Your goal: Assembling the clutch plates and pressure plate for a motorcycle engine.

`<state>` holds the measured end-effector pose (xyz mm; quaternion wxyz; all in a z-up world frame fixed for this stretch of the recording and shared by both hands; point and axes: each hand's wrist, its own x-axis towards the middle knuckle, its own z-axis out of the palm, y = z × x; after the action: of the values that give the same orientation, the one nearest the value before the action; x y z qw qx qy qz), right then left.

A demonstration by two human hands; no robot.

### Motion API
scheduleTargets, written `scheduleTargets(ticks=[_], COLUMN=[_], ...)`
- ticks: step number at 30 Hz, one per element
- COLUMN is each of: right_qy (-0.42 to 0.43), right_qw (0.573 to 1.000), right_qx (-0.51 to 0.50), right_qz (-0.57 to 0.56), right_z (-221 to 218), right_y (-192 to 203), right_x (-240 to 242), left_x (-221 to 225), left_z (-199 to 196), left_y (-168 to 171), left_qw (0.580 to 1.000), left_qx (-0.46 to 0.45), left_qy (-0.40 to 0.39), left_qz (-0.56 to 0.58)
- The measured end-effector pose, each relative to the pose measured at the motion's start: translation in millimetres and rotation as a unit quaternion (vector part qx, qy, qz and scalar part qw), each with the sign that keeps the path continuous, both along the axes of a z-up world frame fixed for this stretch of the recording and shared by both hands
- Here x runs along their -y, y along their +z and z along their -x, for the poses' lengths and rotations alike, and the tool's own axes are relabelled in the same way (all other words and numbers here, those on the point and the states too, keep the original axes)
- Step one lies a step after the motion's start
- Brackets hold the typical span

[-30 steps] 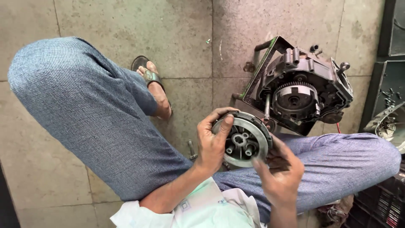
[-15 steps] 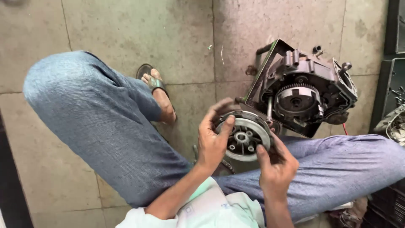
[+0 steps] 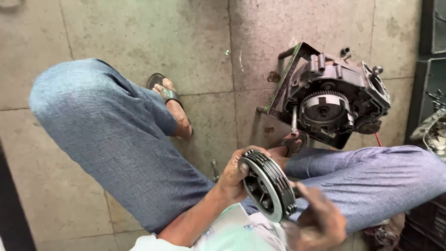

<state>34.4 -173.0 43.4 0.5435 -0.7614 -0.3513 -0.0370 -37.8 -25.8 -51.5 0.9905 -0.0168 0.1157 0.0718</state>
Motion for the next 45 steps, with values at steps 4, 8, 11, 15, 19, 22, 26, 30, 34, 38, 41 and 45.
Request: scheduleTargets(ticks=[4,8,11,15,19,22,26,30,34,38,41,45], right_qy=[0.161,0.285,0.308,0.299,0.284,0.255,0.141,0.081,0.007,0.013,-0.006,-0.013], right_qw=[0.975,0.940,0.922,0.915,0.915,0.918,0.900,0.922,0.938,0.965,0.968,0.971], right_qx=[-0.151,-0.144,-0.198,-0.257,-0.280,-0.299,-0.412,-0.376,-0.318,-0.225,-0.217,-0.183], right_qz=[-0.033,0.118,0.128,0.088,0.051,0.051,-0.023,0.047,0.137,0.134,0.124,0.154], right_z=[-38,-68,-80,-73,-69,-66,-48,-27,-21,-15,-15,-18], right_y=[45,55,59,46,36,32,49,15,0,-2,-14,-22], right_x=[-27,-29,-33,-25,-20,-16,-43,-1,-1,-9,-10,-10], left_x=[3,6,-1,-1,-5,-6,-6,-11,-18,-25,-18,-24], left_z=[0,0,-2,0,3,5,5,2,-1,-3,-1,-5], left_y=[7,4,17,13,13,13,9,10,19,19,8,14], left_qw=[0.999,0.997,0.997,0.997,0.997,0.997,0.993,0.977,0.942,0.926,0.911,0.916], left_qx=[0.029,0.042,0.043,0.050,0.045,0.019,-0.020,-0.069,-0.123,-0.126,-0.142,-0.160], left_qy=[-0.028,-0.038,-0.044,-0.035,-0.035,-0.021,0.004,0.030,0.041,0.038,0.049,0.073], left_qz=[-0.015,-0.045,-0.053,-0.041,-0.044,-0.067,-0.113,-0.199,-0.310,-0.355,-0.383,-0.360])
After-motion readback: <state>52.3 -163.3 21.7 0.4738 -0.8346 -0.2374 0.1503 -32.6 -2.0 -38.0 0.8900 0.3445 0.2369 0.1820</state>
